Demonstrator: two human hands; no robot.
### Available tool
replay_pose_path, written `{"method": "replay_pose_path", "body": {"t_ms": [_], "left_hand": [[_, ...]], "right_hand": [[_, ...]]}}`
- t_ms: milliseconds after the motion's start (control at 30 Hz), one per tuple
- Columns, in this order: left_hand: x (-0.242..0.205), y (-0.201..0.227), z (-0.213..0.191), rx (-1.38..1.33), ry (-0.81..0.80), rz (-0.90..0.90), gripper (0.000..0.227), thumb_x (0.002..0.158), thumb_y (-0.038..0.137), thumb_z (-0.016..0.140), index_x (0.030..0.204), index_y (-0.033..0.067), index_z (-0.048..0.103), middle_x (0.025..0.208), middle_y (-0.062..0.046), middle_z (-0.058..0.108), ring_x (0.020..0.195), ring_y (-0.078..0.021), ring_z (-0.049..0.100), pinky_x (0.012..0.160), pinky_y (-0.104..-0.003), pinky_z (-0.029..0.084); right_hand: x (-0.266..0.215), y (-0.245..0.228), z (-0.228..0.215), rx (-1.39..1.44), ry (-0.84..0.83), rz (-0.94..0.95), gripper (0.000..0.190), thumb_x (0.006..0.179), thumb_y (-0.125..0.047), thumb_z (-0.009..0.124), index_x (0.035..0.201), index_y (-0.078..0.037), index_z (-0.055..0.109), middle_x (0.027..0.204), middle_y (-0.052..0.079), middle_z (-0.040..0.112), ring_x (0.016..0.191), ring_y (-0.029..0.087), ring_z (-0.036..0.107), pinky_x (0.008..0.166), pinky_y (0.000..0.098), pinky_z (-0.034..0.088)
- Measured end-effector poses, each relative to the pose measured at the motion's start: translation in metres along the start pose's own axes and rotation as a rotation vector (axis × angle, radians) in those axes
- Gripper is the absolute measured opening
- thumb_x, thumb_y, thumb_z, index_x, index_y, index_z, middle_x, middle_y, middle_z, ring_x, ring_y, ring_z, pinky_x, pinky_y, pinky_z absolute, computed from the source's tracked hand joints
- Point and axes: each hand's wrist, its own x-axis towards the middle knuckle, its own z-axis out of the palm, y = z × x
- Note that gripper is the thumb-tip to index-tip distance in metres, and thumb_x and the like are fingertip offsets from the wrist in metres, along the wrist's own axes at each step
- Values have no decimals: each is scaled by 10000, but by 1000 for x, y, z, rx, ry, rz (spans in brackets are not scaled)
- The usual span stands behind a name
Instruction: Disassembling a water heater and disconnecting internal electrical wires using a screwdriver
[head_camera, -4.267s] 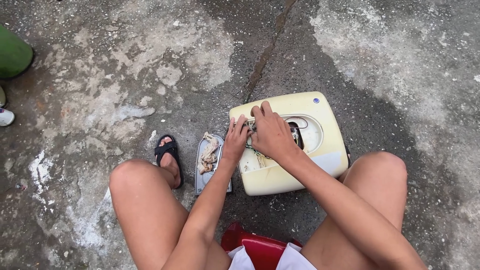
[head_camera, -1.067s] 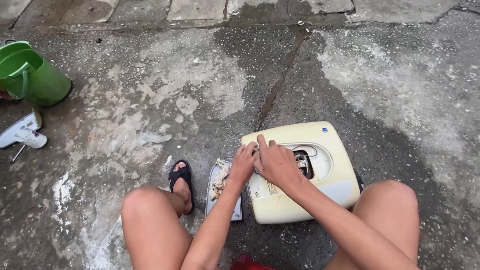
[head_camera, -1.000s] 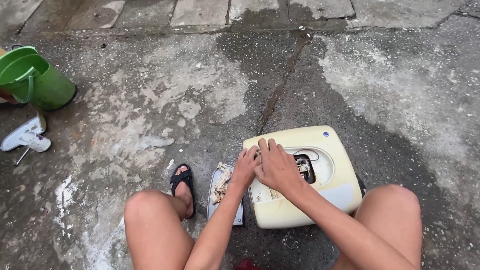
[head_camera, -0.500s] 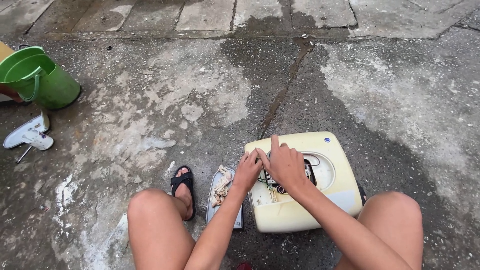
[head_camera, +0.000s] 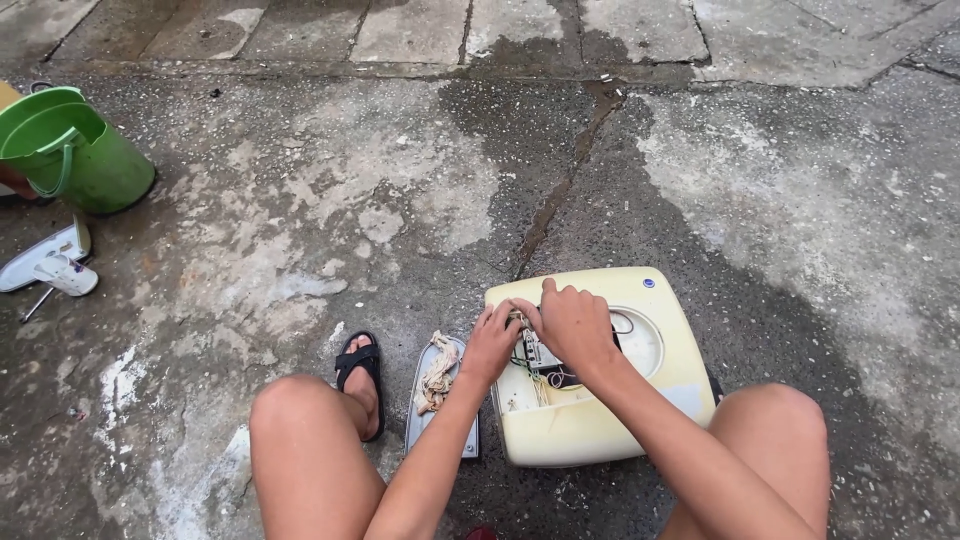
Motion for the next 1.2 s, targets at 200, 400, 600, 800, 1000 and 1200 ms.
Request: {"method": "replay_pose_path", "body": {"t_ms": [200, 400, 600, 800, 1000, 1200], "left_hand": [[-1, -1, 7, -39, -26, -15, 225, 900, 258, 734, 992, 123, 579, 1327, -43, 502, 1320, -272, 582, 1137, -466, 437], [0, 2, -1, 7, -16, 5, 223, 936, 262, 699, 1070, 111, 604, 1297, -76, 540, 1309, -278, 603, 1143, -459, 434], [-2, -6, 18, 0, -62, 10, 281, 908, 234, 739, 1120, 111, 602, 1324, -61, 509, 1332, -276, 579, 1146, -470, 443], [-5, 7, -3, 124, -71, 86, 226, 977, 207, 626, 1154, 68, 610, 1325, -107, 522, 1377, -319, 533, 1175, -519, 406], [-1, 10, -11, 162, -123, 89, 260, 985, 193, 557, 1200, 63, 619, 1326, -109, 555, 1379, -314, 532, 1153, -525, 434], [0, 7, -6, 156, -151, 93, 181, 984, 146, 525, 1097, 65, 641, 1353, -110, 519, 1387, -329, 519, 1155, -543, 419]], "right_hand": [[4, 7, 0, 233, -86, -107, 476, 829, -243, 620, 1278, -184, 473, 1143, 78, 581, 1117, 366, 663, 851, 527, 610], [-8, -10, 2, 77, -23, 0, 515, 1027, -494, 418, 1374, -114, 414, 984, 143, 642, 961, 395, 742, 820, 523, 611], [-1, 1, 15, 98, -54, -23, 423, 978, -439, 562, 1260, -132, 494, 928, 113, 699, 936, 380, 750, 801, 503, 602], [-3, -3, 11, 178, -61, -22, 330, 962, -413, 568, 1134, -137, 513, 1002, 84, 551, 1021, 357, 683, 799, 501, 607], [1, 0, 21, 110, -40, -22, 321, 1013, -420, 517, 1117, -117, 518, 915, 128, 682, 937, 385, 748, 785, 495, 605], [-2, 0, 29, 400, -1, -91, 273, 922, -150, 647, 1148, -116, 500, 1046, 128, 552, 1009, 450, 690, 833, 529, 610]]}}
